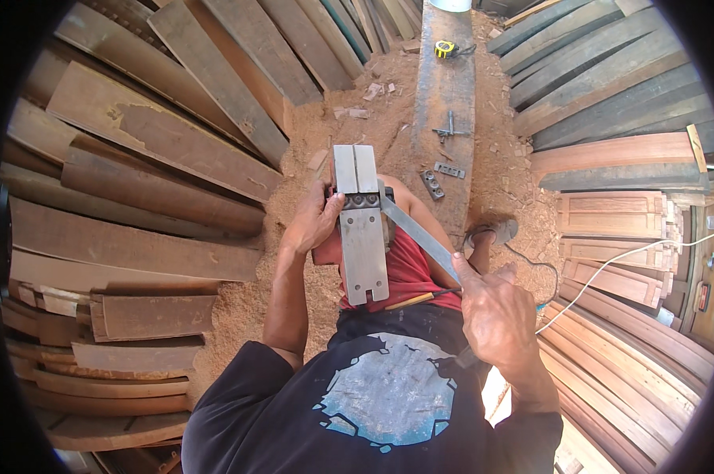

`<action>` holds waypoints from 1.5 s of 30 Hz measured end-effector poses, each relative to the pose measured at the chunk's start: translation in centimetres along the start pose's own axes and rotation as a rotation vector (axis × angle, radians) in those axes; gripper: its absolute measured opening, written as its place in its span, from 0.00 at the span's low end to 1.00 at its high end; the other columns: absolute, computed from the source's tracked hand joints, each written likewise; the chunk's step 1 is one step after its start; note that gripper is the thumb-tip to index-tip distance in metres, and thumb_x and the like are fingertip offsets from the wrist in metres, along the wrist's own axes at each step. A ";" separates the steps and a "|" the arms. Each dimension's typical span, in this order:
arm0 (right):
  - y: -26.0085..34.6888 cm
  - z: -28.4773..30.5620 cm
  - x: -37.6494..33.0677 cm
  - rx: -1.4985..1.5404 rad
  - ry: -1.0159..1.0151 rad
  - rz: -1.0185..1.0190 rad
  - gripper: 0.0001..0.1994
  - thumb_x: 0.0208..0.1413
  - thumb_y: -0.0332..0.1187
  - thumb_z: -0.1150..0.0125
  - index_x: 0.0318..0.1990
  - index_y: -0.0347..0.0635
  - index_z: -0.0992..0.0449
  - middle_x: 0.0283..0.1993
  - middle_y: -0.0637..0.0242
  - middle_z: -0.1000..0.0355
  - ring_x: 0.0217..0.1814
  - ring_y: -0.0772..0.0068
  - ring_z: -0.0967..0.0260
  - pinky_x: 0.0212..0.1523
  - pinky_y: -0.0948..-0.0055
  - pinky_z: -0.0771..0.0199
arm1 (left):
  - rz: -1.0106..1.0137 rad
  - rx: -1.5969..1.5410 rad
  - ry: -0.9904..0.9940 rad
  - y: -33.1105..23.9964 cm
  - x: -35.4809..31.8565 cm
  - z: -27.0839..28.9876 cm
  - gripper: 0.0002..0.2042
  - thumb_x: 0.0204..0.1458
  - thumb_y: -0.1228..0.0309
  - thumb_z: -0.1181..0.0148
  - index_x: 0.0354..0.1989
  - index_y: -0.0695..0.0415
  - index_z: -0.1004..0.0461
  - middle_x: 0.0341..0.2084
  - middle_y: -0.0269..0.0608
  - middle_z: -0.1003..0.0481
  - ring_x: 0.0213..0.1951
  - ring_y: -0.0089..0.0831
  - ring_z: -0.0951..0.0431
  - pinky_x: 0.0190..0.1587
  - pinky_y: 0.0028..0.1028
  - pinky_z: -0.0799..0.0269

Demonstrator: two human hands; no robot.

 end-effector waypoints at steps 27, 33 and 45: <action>-0.9 -0.4 -0.6 0.089 -0.073 0.050 0.24 0.59 0.25 0.40 0.64 0.40 0.20 0.33 0.42 0.23 0.35 0.38 0.22 0.35 0.46 0.25 | -0.032 0.000 -0.002 -0.6 0.1 -0.1 0.23 0.69 0.59 0.42 0.56 0.72 0.30 0.45 0.72 0.20 0.50 0.64 0.19 0.55 0.51 0.26; -1.1 0.2 -0.5 0.126 -0.038 0.001 0.23 0.61 0.25 0.40 0.65 0.40 0.20 0.36 0.40 0.22 0.36 0.36 0.23 0.37 0.48 0.24 | -0.004 -0.014 0.007 -0.6 0.0 -0.1 0.22 0.68 0.61 0.42 0.56 0.71 0.30 0.46 0.72 0.21 0.51 0.63 0.19 0.55 0.50 0.26; -11.8 -13.8 -2.8 1.103 -0.307 -0.590 0.30 0.69 0.24 0.50 0.79 0.35 0.37 0.51 0.64 0.26 0.32 0.83 0.31 0.27 0.77 0.26 | 0.000 -0.125 0.071 0.7 -0.2 -0.7 0.28 0.64 0.62 0.39 0.64 0.73 0.34 0.57 0.68 0.26 0.61 0.54 0.23 0.65 0.43 0.29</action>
Point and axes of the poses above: each hand's wrist, its own x-axis towards the middle knuckle, its own z-axis out of the back of the hand, y = z × x, the point moved 3 cm from there along x, towards the middle knuckle
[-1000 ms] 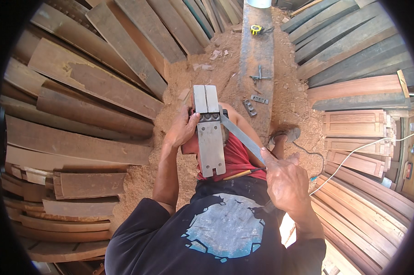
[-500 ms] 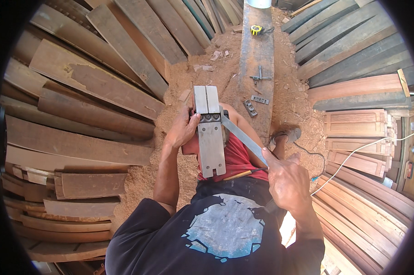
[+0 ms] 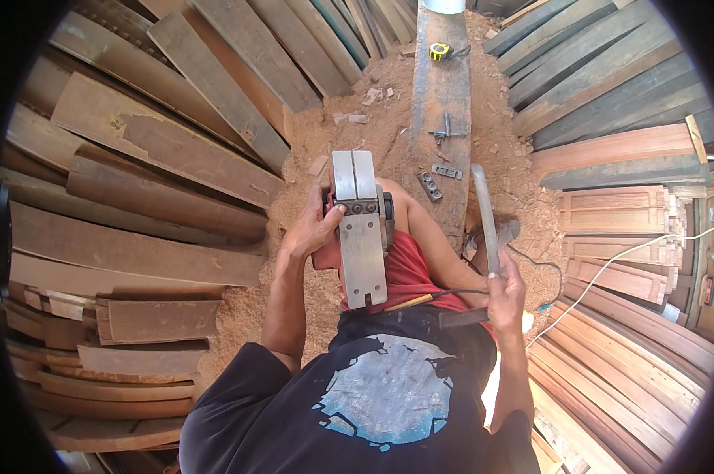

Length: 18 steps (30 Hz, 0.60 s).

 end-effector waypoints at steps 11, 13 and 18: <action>-7.5 -1.1 -1.9 -0.067 -0.011 -0.140 0.31 0.68 0.24 0.49 0.78 0.28 0.39 0.49 0.60 0.30 0.30 0.82 0.32 0.27 0.77 0.25 | 0.031 -0.097 -0.035 -0.4 -0.3 -0.4 0.29 0.64 0.62 0.41 0.64 0.74 0.34 0.58 0.65 0.26 0.61 0.48 0.23 0.66 0.42 0.29; -3.7 -0.9 -1.3 -0.048 0.000 -0.076 0.30 0.68 0.24 0.50 0.78 0.28 0.39 0.51 0.60 0.32 0.32 0.82 0.31 0.28 0.78 0.24 | 0.076 -0.210 -0.019 0.0 -0.3 -0.4 0.28 0.64 0.63 0.45 0.66 0.73 0.35 0.58 0.62 0.26 0.62 0.45 0.24 0.66 0.42 0.29; -1.5 -0.6 -0.1 -0.046 0.017 0.021 0.30 0.69 0.22 0.51 0.78 0.30 0.38 0.57 0.57 0.32 0.37 0.82 0.30 0.29 0.80 0.23 | 0.020 -0.342 -0.145 0.0 -0.7 -0.4 0.24 0.65 0.68 0.52 0.67 0.69 0.37 0.63 0.58 0.30 0.61 0.43 0.27 0.63 0.42 0.27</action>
Point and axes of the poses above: each hand's wrist, its own x-axis towards the middle knuckle, its own z-axis out of the back of the hand, y = z × x, the point moved 3 cm from there along x, towards the middle knuckle
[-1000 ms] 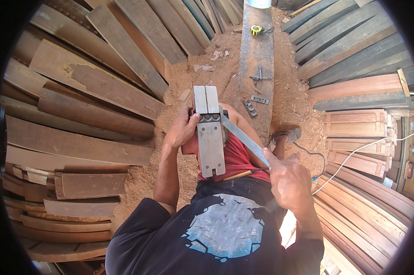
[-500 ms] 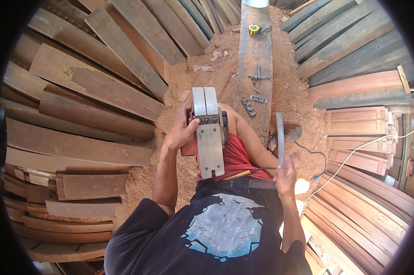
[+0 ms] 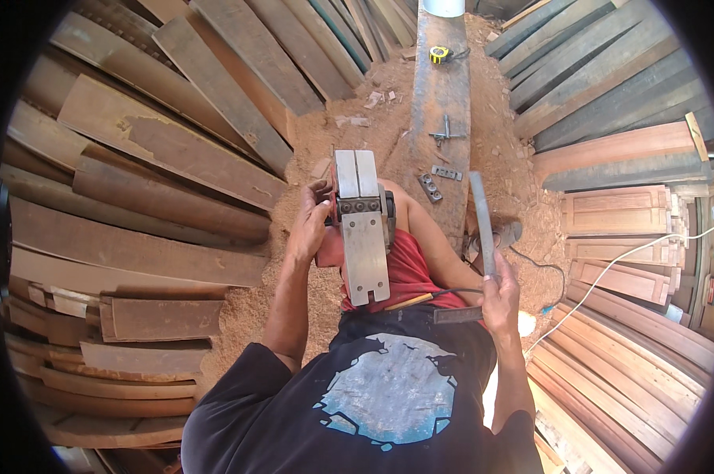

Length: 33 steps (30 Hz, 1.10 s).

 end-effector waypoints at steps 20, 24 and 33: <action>0.3 -1.8 -5.7 -0.727 0.668 0.430 0.25 0.56 0.35 0.38 0.61 0.34 0.23 0.62 0.40 0.25 0.66 0.35 0.30 0.71 0.47 0.35 | -0.399 0.222 -0.084 0.3 -0.5 0.3 0.11 0.59 0.84 0.47 0.46 0.59 0.23 0.61 0.55 0.25 0.63 0.49 0.24 0.65 0.43 0.28; 2.3 -2.1 -6.0 -0.787 0.656 0.324 0.23 0.58 0.36 0.38 0.59 0.32 0.25 0.55 0.42 0.22 0.63 0.37 0.28 0.68 0.45 0.33 | -0.351 0.146 -0.058 0.1 -0.4 0.0 0.10 0.60 0.83 0.48 0.46 0.59 0.23 0.62 0.56 0.25 0.62 0.47 0.24 0.64 0.41 0.27; 6.1 0.3 -4.4 -0.463 -0.072 0.008 0.14 0.71 0.30 0.47 0.58 0.31 0.28 0.45 0.40 0.22 0.48 0.45 0.20 0.51 0.51 0.23 | -0.333 0.164 -0.050 1.1 -0.1 0.2 0.11 0.62 0.81 0.48 0.50 0.59 0.23 0.63 0.55 0.27 0.59 0.43 0.22 0.60 0.40 0.24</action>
Point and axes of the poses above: each hand's wrist, its own x-axis towards the middle knuckle, its own z-axis out of the back of the hand, y = z × x, the point moved 3 cm from there along x, towards the middle knuckle
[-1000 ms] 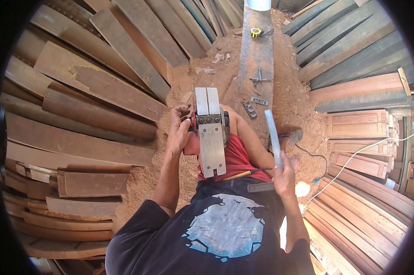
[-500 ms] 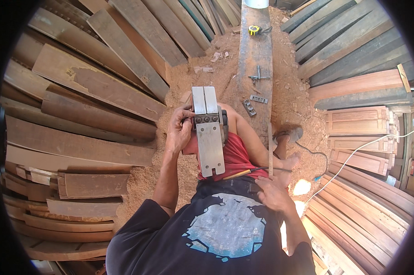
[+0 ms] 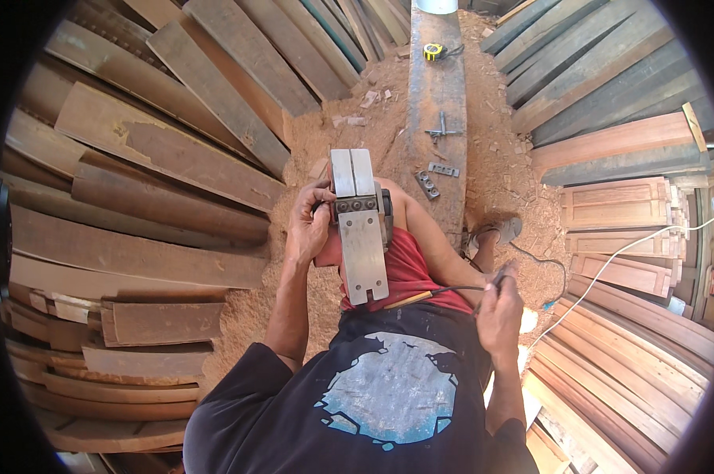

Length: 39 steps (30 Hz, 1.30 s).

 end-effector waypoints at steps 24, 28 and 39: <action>4.6 -1.8 0.6 0.669 0.060 0.352 0.16 0.67 0.17 0.51 0.60 0.29 0.26 0.59 0.51 0.24 0.56 0.64 0.20 0.60 0.66 0.18 | 0.294 -0.013 0.036 -2.8 1.4 -0.5 0.24 0.69 0.71 0.43 0.70 0.67 0.38 0.62 0.56 0.25 0.63 0.39 0.23 0.66 0.38 0.27; 4.6 -2.8 -0.3 0.732 0.082 0.331 0.12 0.70 0.17 0.49 0.56 0.29 0.25 0.58 0.50 0.23 0.55 0.63 0.18 0.61 0.65 0.16 | 0.310 -0.005 0.042 -2.7 1.7 -0.5 0.24 0.69 0.72 0.43 0.70 0.68 0.38 0.63 0.57 0.25 0.64 0.40 0.23 0.66 0.39 0.27; 4.7 -5.0 -1.4 0.684 0.096 0.406 0.08 0.71 0.20 0.44 0.55 0.28 0.26 0.56 0.50 0.22 0.55 0.63 0.17 0.59 0.67 0.17 | 0.309 -0.090 0.000 -1.8 1.3 -0.4 0.26 0.67 0.70 0.45 0.70 0.70 0.38 0.61 0.59 0.25 0.61 0.42 0.21 0.64 0.40 0.25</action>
Point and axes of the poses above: each hand's wrist, its own x-axis towards the middle knuckle, its own z-axis out of the back of the hand, y = z × x, the point moved 3 cm from there along x, towards the middle knuckle
